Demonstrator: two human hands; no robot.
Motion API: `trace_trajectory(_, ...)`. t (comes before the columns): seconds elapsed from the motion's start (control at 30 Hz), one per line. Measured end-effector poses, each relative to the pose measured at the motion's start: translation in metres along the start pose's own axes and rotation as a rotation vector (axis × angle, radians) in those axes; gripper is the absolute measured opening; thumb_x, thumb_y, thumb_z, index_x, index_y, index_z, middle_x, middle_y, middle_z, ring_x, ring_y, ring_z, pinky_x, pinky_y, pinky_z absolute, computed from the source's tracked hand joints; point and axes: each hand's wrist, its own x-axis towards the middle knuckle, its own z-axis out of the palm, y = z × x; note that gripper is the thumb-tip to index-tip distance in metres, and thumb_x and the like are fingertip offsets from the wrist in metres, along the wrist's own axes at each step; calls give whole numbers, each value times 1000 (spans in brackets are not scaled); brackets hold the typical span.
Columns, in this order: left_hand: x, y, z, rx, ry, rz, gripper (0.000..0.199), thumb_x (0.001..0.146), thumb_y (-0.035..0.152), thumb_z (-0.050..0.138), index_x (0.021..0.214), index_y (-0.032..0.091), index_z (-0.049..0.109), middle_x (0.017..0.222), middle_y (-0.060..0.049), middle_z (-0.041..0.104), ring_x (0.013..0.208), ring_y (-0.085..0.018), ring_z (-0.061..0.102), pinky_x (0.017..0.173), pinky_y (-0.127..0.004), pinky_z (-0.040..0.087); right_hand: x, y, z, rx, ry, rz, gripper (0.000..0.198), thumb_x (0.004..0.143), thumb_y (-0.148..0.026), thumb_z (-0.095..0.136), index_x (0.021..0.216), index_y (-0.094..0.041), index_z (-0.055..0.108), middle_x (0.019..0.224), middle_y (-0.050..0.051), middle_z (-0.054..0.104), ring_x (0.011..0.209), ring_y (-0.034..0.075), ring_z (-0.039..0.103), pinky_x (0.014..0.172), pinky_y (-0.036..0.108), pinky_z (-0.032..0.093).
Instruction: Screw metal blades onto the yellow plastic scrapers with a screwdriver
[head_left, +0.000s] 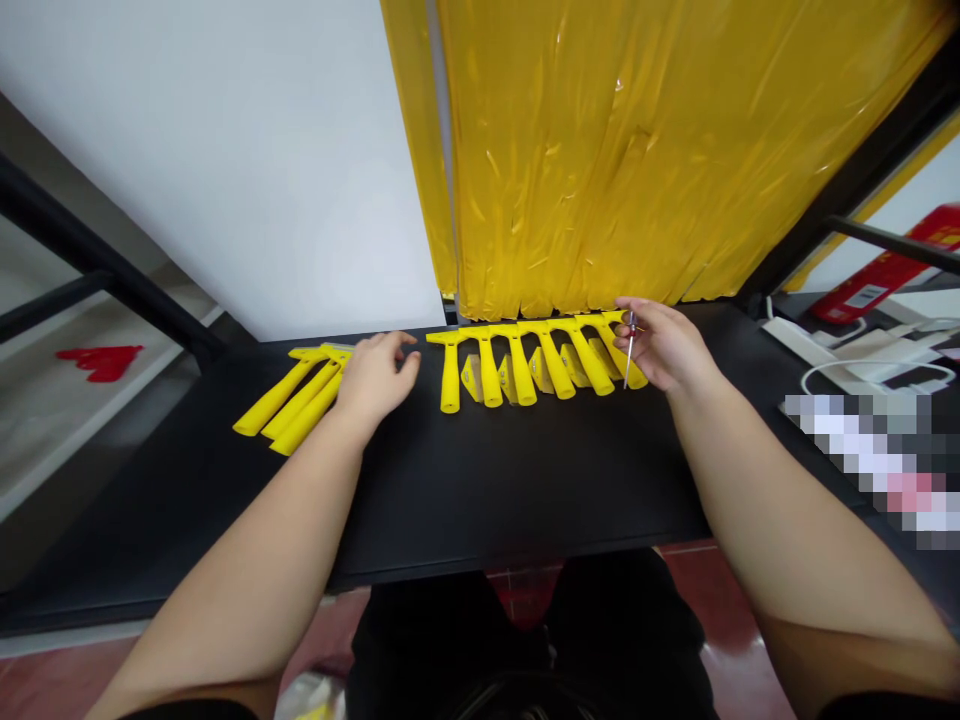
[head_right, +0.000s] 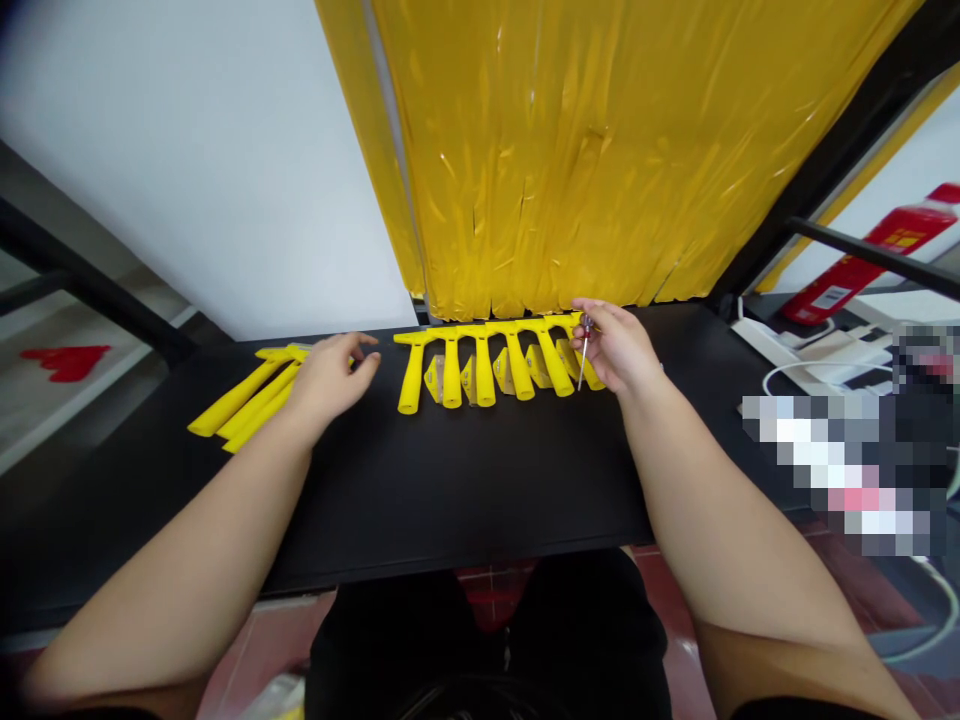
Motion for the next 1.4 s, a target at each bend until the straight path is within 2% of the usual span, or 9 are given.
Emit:
trace_trajectory(0.1,5,-20,-13,143,40,-124,36,93,39,59,123,22,70,109,-11,71,111,-35,63,101,-47,49,7,2,-9,24,63,-1,23,78,-30,86,89,-20,69,73,-2,53,58,10,52,49,21,48)
trace_trajectory(0.23,8,-46,-15,274,-134,-301,57,85,48,70,135,21,64,128,-19,65,124,-45,58,103,-54,49,11,5,-15,64,94,3,22,75,-26,88,85,-20,70,71,-2,54,58,10,51,46,19,45)
trace_trajectory(0.43,12,-75,-6,294,-163,-292,53,83,32,70,134,20,63,124,-18,63,119,-39,63,106,-50,50,14,6,-20,57,84,1,28,72,-29,93,83,-21,69,71,-2,55,55,8,46,42,18,39)
trace_trajectory(0.6,14,-78,-8,257,-143,-313,52,83,22,69,135,20,63,126,-18,63,115,-38,66,101,-50,54,13,5,-19,46,79,7,31,69,-30,94,83,-21,68,69,-3,55,53,7,47,41,17,38)
trace_trajectory(0.8,11,-62,-18,240,-112,-295,52,81,14,67,133,21,67,127,-17,64,116,-39,66,100,-51,55,10,5,-13,52,66,11,28,67,-29,94,81,-19,72,66,-4,56,52,6,46,40,15,37)
trace_trajectory(0.9,8,-45,-27,162,7,-163,45,84,18,67,129,18,72,123,-16,64,113,-37,66,99,-50,56,9,5,-11,47,59,15,28,67,-31,95,81,-18,75,67,-2,59,53,6,46,40,14,36)
trace_trajectory(1.03,-5,-7,-36,-175,155,302,37,92,25,65,127,20,74,117,-9,61,102,-25,67,95,-39,57,6,3,-7,40,46,8,31,65,-34,97,81,-17,78,70,-1,62,53,5,48,39,12,36)
trace_trajectory(1.17,-28,40,-34,-425,-29,683,31,98,20,63,128,21,73,119,-8,63,109,-20,66,97,-34,56,0,3,0,34,-1,3,35,64,-38,99,82,-16,79,73,1,66,55,5,52,41,13,42)
trace_trajectory(1.4,-59,82,-7,-481,-430,902,29,103,15,58,126,21,73,126,-10,69,112,-21,70,97,-35,59,-22,5,22,6,-241,-133,34,74,-43,96,82,-21,71,72,-1,69,56,9,61,45,17,50)
